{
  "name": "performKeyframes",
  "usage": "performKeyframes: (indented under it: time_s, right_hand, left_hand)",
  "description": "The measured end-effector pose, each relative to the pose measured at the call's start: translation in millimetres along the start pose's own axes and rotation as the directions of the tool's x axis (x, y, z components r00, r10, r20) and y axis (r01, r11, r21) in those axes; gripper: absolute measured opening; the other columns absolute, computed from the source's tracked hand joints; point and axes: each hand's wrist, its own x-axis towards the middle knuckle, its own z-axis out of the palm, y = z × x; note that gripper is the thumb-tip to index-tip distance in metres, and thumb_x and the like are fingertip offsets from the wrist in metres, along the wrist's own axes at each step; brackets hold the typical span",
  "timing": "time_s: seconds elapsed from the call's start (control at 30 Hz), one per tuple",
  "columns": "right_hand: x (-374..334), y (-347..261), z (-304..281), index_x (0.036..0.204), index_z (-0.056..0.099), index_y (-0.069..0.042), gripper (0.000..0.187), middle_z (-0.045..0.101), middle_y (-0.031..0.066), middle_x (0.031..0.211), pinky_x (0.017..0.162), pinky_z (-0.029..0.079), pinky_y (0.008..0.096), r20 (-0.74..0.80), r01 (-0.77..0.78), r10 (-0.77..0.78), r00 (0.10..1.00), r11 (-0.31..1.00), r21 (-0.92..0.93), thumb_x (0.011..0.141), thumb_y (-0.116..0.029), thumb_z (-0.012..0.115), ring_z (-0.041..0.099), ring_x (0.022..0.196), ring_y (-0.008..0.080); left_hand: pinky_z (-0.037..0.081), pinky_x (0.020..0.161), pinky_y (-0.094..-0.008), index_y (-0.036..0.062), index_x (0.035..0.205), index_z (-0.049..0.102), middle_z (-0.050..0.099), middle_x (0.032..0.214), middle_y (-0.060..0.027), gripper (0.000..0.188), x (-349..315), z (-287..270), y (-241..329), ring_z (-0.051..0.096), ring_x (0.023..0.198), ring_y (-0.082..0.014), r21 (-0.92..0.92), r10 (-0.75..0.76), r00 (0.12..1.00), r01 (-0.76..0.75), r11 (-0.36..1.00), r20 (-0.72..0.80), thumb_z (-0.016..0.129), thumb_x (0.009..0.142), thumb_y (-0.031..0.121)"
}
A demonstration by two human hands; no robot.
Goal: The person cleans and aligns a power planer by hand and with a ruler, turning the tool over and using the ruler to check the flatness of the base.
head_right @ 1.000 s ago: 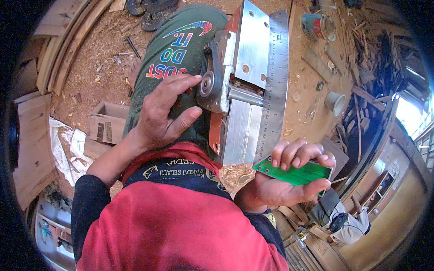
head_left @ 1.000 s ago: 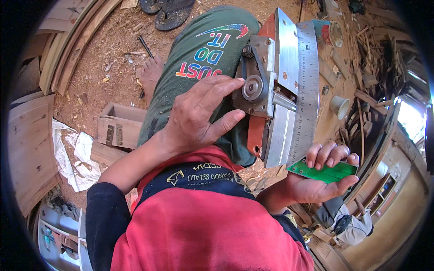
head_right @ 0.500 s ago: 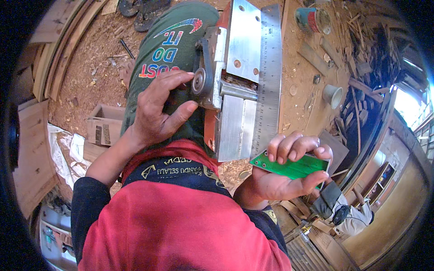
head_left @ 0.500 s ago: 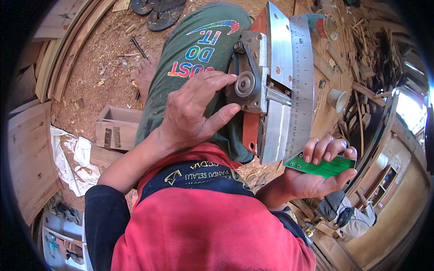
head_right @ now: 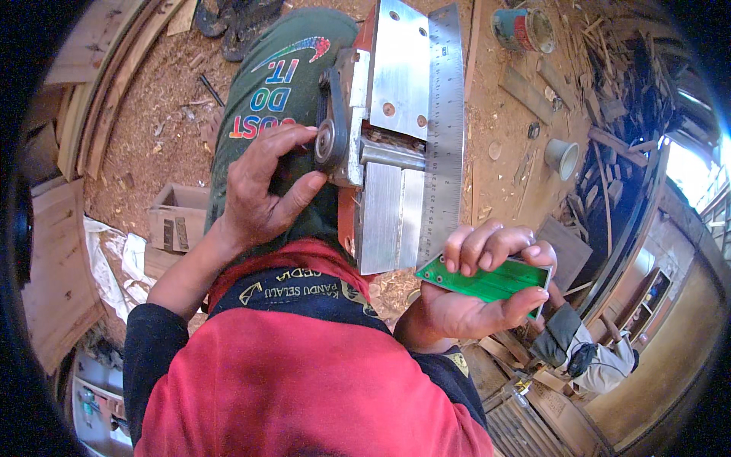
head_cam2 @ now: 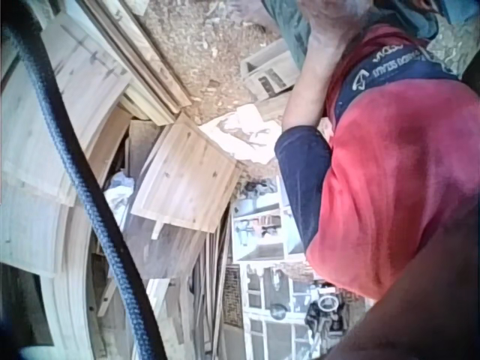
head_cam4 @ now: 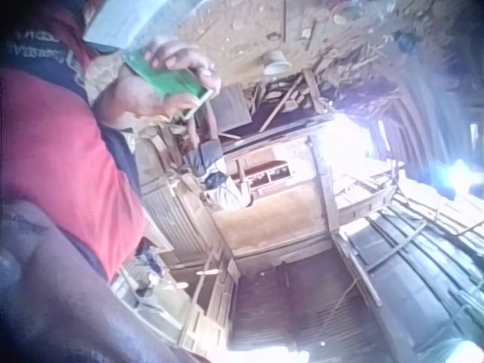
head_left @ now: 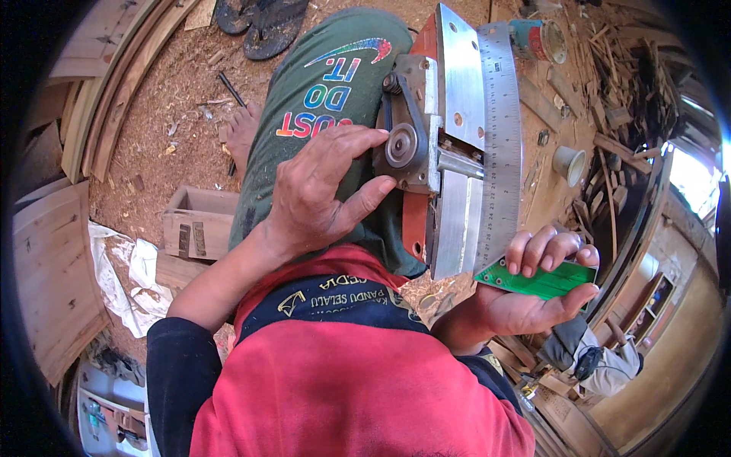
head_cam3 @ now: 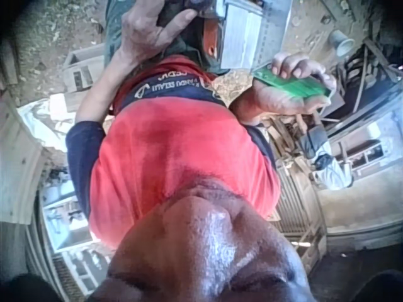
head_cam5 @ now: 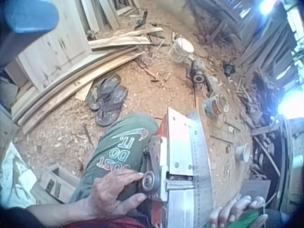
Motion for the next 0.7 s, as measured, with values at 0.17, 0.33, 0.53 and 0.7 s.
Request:
performKeyframes:
  time_s: [0.17,0.33,0.53,0.7]
  right_hand:
    - [3,-10,9,0.119,0.051,-0.008,0.045,0.047,0.0059,0.080,0.047,0.037,0.0280,0.059,0.003,-0.006,0.998,0.998,0.057,0.101,-0.049,0.052,0.041,0.059,0.0136]
    - [2,-2,35,0.122,0.044,-0.008,0.049,0.043,0.0063,0.081,0.048,0.039,0.0284,0.058,0.034,-0.039,0.998,0.996,0.077,0.101,-0.052,0.050,0.040,0.061,0.0146]
    - [2,4,43,0.122,0.042,-0.009,0.049,0.042,0.0062,0.083,0.049,0.038,0.0277,0.081,0.016,-0.021,0.997,0.998,0.064,0.101,-0.053,0.050,0.039,0.060,0.0141]
    - [0,8,46,0.122,0.041,-0.009,0.049,0.042,0.0062,0.082,0.049,0.038,0.0278,0.104,0.025,-0.028,0.994,0.999,0.032,0.101,-0.053,0.050,0.038,0.060,0.0141]
  left_hand:
    - [0.052,0.095,-0.0407,-0.0003,0.122,0.060,0.068,0.114,-0.0175,0.044,1,-1,1,0.067,0.103,-0.0335,0.024,0.020,1.000,-0.020,1.000,0.000,0.076,0.086,0.019]
    - [0.056,0.085,-0.0392,0.0045,0.119,0.063,0.069,0.110,-0.0119,0.043,2,2,-1,0.069,0.101,-0.0314,0.041,0.024,0.999,-0.022,0.999,-0.048,0.079,0.081,0.020]
    - [0.057,0.084,-0.0383,0.0046,0.119,0.063,0.070,0.110,-0.0116,0.043,2,3,-1,0.069,0.100,-0.0305,0.026,0.011,0.999,-0.010,1.000,-0.041,0.078,0.082,0.021]
    - [0.057,0.085,-0.0385,0.0043,0.119,0.063,0.070,0.110,-0.0118,0.042,3,3,-4,0.069,0.100,-0.0303,0.034,0.041,0.998,-0.039,0.999,-0.054,0.078,0.083,0.022]
